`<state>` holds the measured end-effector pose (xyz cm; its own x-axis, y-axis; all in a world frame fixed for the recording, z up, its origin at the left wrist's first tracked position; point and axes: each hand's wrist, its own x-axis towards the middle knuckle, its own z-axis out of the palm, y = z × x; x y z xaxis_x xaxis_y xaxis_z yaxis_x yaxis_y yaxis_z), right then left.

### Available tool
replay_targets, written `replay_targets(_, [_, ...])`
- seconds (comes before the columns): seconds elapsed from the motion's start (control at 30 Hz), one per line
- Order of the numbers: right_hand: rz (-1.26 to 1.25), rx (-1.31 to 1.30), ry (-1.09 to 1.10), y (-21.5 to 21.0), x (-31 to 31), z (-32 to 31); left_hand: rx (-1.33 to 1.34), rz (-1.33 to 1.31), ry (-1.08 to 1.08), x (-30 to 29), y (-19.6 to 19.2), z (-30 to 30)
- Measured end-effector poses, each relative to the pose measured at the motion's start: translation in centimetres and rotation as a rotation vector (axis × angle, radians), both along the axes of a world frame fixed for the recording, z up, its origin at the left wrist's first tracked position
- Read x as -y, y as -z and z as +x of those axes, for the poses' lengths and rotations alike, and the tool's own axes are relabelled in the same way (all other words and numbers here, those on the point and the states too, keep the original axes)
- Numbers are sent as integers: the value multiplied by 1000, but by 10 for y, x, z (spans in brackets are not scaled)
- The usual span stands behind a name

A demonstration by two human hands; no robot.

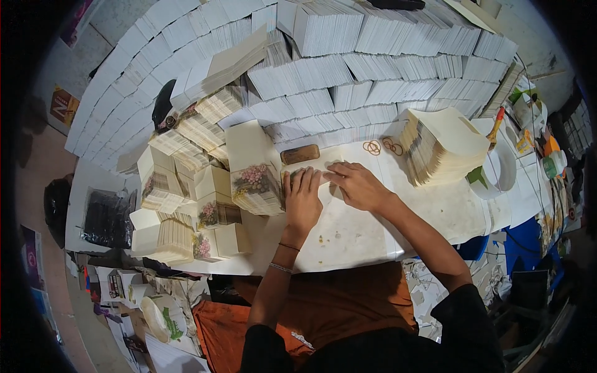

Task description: Applying glue with a brush to paper folder edges and then folding and stacking them.

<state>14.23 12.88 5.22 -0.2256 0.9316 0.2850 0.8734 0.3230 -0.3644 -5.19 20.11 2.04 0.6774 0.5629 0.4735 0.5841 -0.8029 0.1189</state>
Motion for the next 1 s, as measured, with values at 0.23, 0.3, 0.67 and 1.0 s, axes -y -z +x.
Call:
replay_targets(0.23, [23,-5,20,9,-1,2,93,3,0,-15,-4,8])
replay_targets(0.3, [41,-20,31,12,0,1,114,-62,27,-17,-4,9])
replay_targets(0.67, [157,-189,104,34,-16,-5,219,-67,34,-21,-14,19])
replay_targets(1.0, [-454,-689,778,-8,-50,-11,287,31,-167,-40,9,29])
